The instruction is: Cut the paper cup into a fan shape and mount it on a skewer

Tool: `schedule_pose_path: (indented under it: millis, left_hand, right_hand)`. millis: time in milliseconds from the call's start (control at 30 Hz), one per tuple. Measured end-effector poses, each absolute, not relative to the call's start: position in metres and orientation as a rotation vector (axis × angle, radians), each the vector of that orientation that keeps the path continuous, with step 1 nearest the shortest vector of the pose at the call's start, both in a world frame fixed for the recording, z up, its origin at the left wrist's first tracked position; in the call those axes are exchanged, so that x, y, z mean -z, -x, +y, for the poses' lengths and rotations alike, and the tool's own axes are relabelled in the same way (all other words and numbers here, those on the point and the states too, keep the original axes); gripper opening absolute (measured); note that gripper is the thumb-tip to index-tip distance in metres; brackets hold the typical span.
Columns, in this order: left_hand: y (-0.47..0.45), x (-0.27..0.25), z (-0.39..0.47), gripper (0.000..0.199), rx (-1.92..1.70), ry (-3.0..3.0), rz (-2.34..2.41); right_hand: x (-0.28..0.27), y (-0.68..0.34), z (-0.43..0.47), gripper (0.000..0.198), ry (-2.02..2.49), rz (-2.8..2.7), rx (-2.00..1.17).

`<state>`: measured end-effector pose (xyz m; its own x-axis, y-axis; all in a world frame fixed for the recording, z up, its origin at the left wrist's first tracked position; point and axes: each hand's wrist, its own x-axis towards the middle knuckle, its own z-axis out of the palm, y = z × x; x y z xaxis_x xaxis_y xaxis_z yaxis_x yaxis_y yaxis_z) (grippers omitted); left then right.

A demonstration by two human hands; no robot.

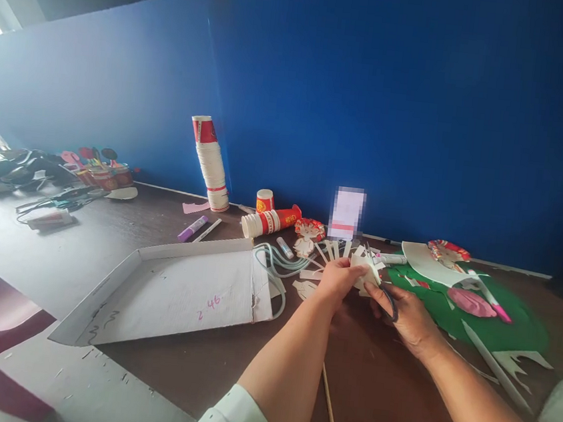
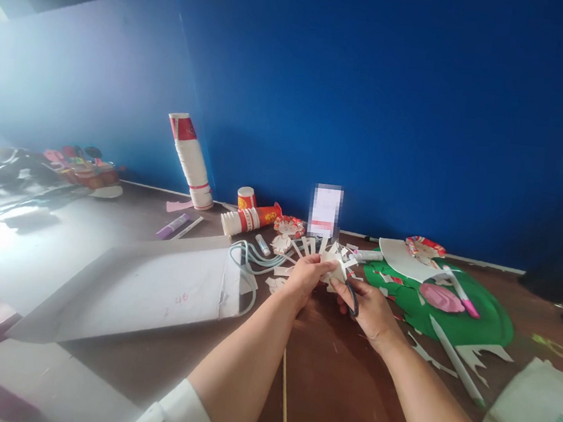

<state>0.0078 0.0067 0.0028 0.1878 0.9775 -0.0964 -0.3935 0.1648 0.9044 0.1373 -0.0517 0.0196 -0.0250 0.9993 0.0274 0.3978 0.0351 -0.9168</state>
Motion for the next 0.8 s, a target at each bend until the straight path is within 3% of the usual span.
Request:
schedule_pose_path:
  millis: [300,800]
  left_hand:
    - [-0.006,-0.014,-0.001,0.013,-1.155,-0.863,0.869]
    - [-0.008,-0.01,-0.001,0.02,-1.156,-0.882,0.893]
  right_hand:
    - [-0.022,-0.136,-0.052,0.051,1.482,-1.549,-0.919]
    - [-0.019,-0.136,-0.051,0.051,1.52,-1.628,-0.804]
